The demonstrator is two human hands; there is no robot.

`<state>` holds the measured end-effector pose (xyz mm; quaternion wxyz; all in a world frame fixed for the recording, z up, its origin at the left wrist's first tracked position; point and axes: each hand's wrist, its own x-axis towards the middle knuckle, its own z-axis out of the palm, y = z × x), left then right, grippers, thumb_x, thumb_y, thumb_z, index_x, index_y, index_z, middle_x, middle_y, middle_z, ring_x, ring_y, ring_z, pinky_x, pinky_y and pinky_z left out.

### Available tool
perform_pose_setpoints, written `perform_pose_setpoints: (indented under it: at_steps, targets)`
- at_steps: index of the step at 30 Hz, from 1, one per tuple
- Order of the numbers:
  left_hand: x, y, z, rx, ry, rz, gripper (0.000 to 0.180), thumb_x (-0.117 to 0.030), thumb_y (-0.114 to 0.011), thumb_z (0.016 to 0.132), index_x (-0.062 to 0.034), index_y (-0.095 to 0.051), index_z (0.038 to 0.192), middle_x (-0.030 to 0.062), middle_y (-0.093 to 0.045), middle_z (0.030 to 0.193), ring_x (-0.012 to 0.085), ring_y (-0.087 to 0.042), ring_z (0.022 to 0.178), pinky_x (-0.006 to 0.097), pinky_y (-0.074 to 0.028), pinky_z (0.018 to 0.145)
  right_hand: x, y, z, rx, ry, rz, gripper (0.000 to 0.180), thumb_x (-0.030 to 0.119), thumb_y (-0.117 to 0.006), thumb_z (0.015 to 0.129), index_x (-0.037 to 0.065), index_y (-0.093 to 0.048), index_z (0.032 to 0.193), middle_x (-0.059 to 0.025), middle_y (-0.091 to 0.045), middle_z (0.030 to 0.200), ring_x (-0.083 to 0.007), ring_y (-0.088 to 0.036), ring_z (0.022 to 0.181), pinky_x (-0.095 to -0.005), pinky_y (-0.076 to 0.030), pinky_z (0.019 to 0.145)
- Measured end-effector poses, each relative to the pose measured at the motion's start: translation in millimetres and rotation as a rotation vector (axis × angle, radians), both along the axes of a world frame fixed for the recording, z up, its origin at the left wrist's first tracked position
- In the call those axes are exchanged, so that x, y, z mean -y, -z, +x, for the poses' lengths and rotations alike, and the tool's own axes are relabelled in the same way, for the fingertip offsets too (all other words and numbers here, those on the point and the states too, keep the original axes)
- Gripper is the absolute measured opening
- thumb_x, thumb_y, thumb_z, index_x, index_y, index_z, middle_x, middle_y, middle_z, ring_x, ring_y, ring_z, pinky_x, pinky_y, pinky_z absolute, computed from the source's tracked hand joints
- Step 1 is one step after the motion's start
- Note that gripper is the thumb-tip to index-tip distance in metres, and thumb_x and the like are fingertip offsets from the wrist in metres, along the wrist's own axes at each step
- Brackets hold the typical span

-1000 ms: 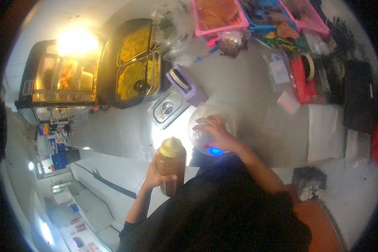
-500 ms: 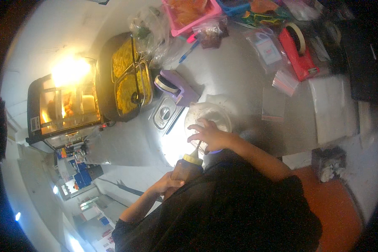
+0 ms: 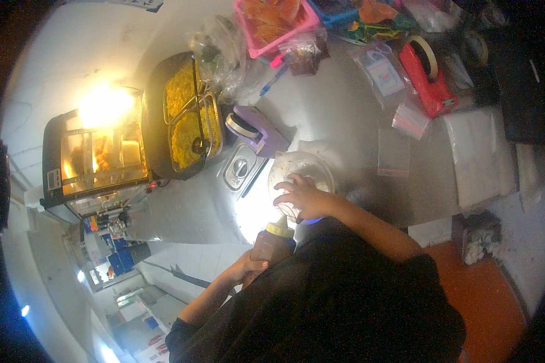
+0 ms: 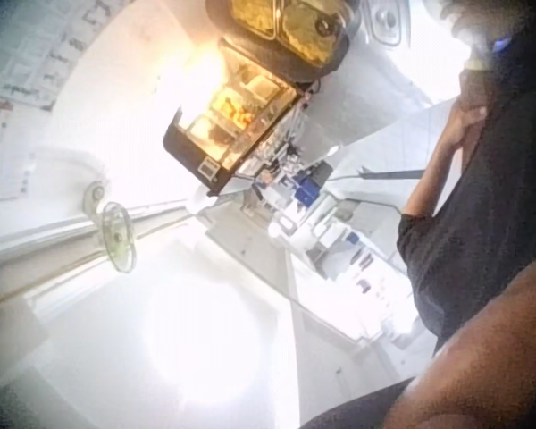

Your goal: The person fills small plastic bags with a brown sauce from a squeeze bottle, seals them, and places them on a counter. The person also handles a red sauce packet and moves items on the counter.

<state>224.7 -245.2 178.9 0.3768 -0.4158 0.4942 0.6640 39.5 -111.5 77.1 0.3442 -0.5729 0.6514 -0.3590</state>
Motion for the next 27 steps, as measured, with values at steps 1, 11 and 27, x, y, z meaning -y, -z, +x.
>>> perform_pose_setpoints:
  at_steps: [1,11,27]
  targets:
    - [0,0,1,0.004,0.005,-0.009,0.07,-0.028,-0.069,0.061,0.0031,-0.033,0.114,0.0139,-0.045,0.104,0.0211,-0.045,0.096,0.031,-0.035,0.083,0,0,0,-0.007,0.0,0.001,0.064,0.012,-0.073,0.051,0.023,-0.047,0.108,-0.0017,-0.03,0.124,-0.0333,-0.018,0.117,-0.0499,-0.021,0.093]
    - [2,5,5,0.003,0.018,-0.001,0.064,-0.027,-0.067,0.063,0.0029,-0.036,0.111,0.0114,-0.048,0.099,0.0197,-0.048,0.09,0.03,-0.038,0.08,-1,-5,3,0.05,0.024,0.029,0.065,0.007,-0.073,0.047,0.021,-0.05,0.106,-0.0023,-0.03,0.124,-0.0307,-0.017,0.118,-0.0462,-0.02,0.094]
    - [-10,37,26,-0.828,-0.401,-0.859,0.081,-0.019,-0.079,0.046,-0.0004,-0.034,0.112,0.0098,-0.047,0.103,0.0203,-0.047,0.095,0.033,-0.037,0.084,9,5,9,-0.009,-0.023,-0.008,0.097,0.02,-0.077,0.042,0.019,-0.028,0.125,-0.0102,-0.03,0.124,-0.0342,-0.019,0.116,-0.0449,-0.018,0.094]
